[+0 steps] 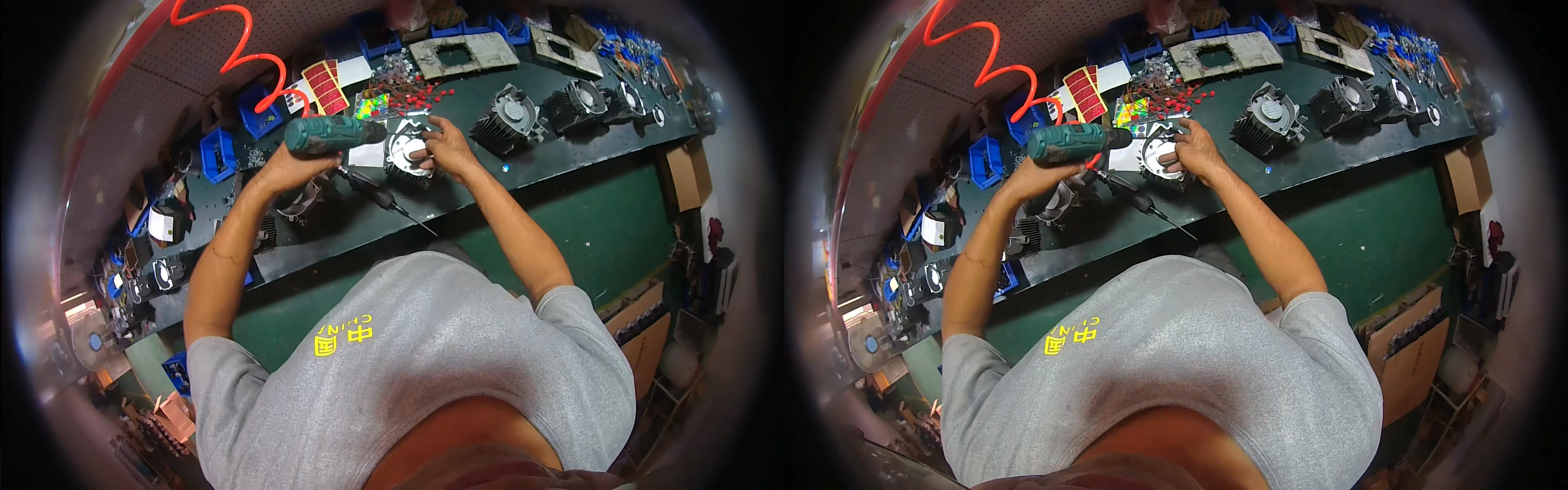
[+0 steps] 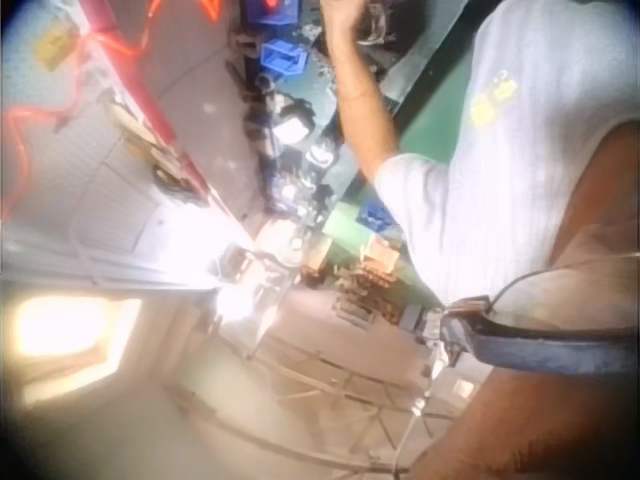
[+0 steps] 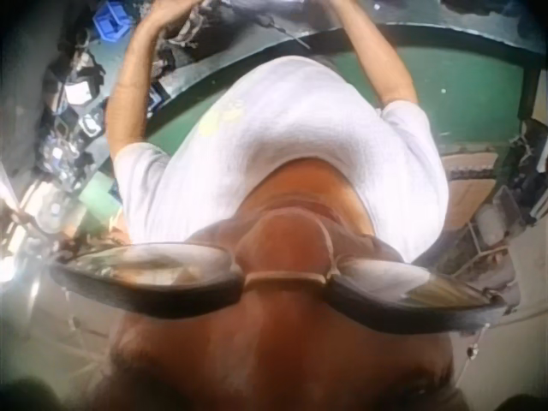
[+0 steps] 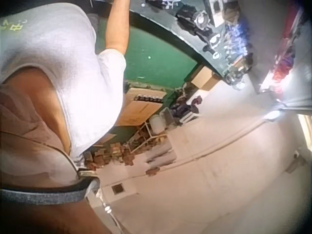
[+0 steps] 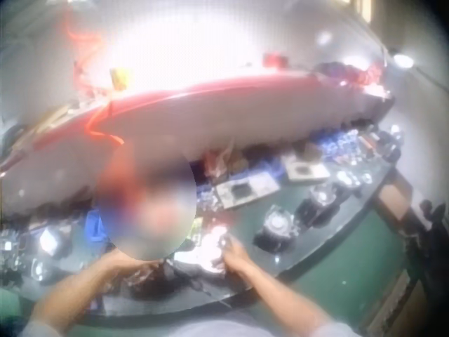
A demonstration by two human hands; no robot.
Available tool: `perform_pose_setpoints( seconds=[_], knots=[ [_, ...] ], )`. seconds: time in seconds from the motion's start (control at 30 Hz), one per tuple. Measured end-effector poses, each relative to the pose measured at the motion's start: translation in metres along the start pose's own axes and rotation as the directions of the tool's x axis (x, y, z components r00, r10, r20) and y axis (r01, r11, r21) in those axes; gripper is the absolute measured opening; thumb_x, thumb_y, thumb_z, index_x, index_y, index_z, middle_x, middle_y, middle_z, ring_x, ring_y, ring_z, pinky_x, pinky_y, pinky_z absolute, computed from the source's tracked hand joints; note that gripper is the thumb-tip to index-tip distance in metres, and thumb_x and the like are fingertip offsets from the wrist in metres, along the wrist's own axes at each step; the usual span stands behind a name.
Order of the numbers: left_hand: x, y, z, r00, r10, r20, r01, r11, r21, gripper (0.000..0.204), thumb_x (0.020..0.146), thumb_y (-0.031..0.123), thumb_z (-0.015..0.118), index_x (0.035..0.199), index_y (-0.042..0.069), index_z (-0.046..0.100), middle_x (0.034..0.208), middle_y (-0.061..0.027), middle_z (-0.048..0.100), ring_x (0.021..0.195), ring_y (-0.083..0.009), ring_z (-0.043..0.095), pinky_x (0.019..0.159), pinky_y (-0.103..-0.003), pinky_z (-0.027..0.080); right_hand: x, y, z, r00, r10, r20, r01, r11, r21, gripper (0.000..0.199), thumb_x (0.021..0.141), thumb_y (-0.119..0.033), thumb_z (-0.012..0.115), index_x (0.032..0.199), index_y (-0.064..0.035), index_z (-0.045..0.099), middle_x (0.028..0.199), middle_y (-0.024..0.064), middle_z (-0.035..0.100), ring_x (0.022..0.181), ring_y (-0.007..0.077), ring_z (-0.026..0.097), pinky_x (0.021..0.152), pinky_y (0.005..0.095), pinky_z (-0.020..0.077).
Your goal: The person assembles metal housings on a workbench. They use a pneumatic tool to clean or deburr the interior of a housing, then switch to a cordless drill to fasten screws into the housing. The person handles multiple housings and small parts, placing them on the bench and into bins.
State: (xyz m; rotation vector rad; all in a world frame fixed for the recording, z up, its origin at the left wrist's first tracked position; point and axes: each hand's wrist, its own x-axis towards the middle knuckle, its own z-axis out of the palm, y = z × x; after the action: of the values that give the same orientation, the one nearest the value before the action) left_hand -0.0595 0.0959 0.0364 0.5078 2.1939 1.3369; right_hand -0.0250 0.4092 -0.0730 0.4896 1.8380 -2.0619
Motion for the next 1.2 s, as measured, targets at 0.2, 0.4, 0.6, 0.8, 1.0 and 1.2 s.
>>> perform_pose_setpoints(
  seconds=[0.2, 0.4, 0.6, 0.8, 1.0, 1.2],
  knots=[
    [0.032, 0.027, -0.02, 0.996, 0.031, 0.089, -0.043, 0.989, 0.142, 0.044, 0.08, 0.006, 0.08, 0.123, 0.004, 0.069, 0.108, -0.0032, 0.074, 0.098, -0.0122, 0.065, 0.091, -0.032, 0.055, 0.004, 0.045, -0.027, 0.806, -0.558, -0.199, 0.365, 0.732, -0.575, 0.053, 0.088, -0.011, 0.068, 0.138, 0.003, 0.057, 0.129, 0.0252, 0.065, 0.093, 0.0213, 0.07, 0.074, 0.0309, 0.0564],
    [0.066, 0.061, -0.02, 0.974, 0.023, 0.227, -0.111, 0.917, 0.382, 0.046, 0.079, 0.011, 0.079, 0.124, 0.007, 0.068, 0.113, -0.0113, 0.075, 0.101, -0.0229, 0.07, 0.093, -0.036, 0.055, 0.004, 0.07, -0.021, 0.855, -0.498, -0.147, 0.332, 0.742, -0.583, 0.059, 0.084, -0.021, 0.071, 0.138, -0.001, 0.058, 0.128, 0.0258, 0.067, 0.118, 0.0413, 0.063, 0.106, 0.0452, 0.048],
    [0.103, 0.116, -0.009, 0.938, -0.044, 0.344, -0.158, 0.829, 0.536, 0.043, 0.083, 0.011, 0.079, 0.124, 0.007, 0.066, 0.105, -0.0106, 0.074, 0.097, -0.0224, 0.069, 0.092, -0.038, 0.055, -0.004, 0.053, -0.017, 0.927, -0.344, -0.15, 0.22, 0.822, -0.524, 0.054, 0.085, -0.014, 0.064, 0.137, -0.0019, 0.059, 0.125, 0.0261, 0.068, 0.114, 0.0421, 0.067, 0.1, 0.0458, 0.0518],
    [0.13, 0.142, 0.008, 0.877, -0.197, 0.439, -0.131, 0.78, 0.612, 0.041, 0.086, 0.01, 0.078, 0.126, 0.007, 0.07, 0.105, -0.0128, 0.076, 0.099, -0.0243, 0.072, 0.091, -0.041, 0.056, 0.007, 0.072, -0.022, 0.829, -0.543, -0.133, 0.401, 0.743, -0.536, 0.051, 0.082, -0.009, 0.062, 0.133, -0.0015, 0.061, 0.123, 0.0259, 0.068, 0.114, 0.0444, 0.066, 0.1, 0.0469, 0.0518],
    [0.127, 0.133, 0.006, 0.912, -0.126, 0.39, -0.128, 0.816, 0.563, 0.045, 0.086, 0.009, 0.077, 0.13, 0.01, 0.068, 0.106, -0.0129, 0.076, 0.099, -0.0244, 0.071, 0.091, -0.04, 0.055, 0.008, 0.07, -0.02, 0.828, -0.548, -0.12, 0.405, 0.732, -0.548, 0.05, 0.081, -0.006, 0.062, 0.131, -0.0012, 0.062, 0.123, 0.0263, 0.068, 0.114, 0.0445, 0.065, 0.1, 0.0481, 0.0516],
    [0.135, 0.121, 0.011, 0.9, -0.181, 0.395, -0.094, 0.807, 0.584, 0.043, 0.078, 0.006, 0.078, 0.12, 0.004, 0.068, 0.101, -0.0114, 0.074, 0.091, -0.0243, 0.066, 0.087, -0.039, 0.056, 0.007, 0.066, -0.02, 0.826, -0.557, -0.088, 0.412, 0.704, -0.579, 0.048, 0.081, -0.005, 0.062, 0.129, -0.0015, 0.063, 0.122, 0.0262, 0.068, 0.113, 0.045, 0.065, 0.099, 0.0493, 0.0518]
  ],
)
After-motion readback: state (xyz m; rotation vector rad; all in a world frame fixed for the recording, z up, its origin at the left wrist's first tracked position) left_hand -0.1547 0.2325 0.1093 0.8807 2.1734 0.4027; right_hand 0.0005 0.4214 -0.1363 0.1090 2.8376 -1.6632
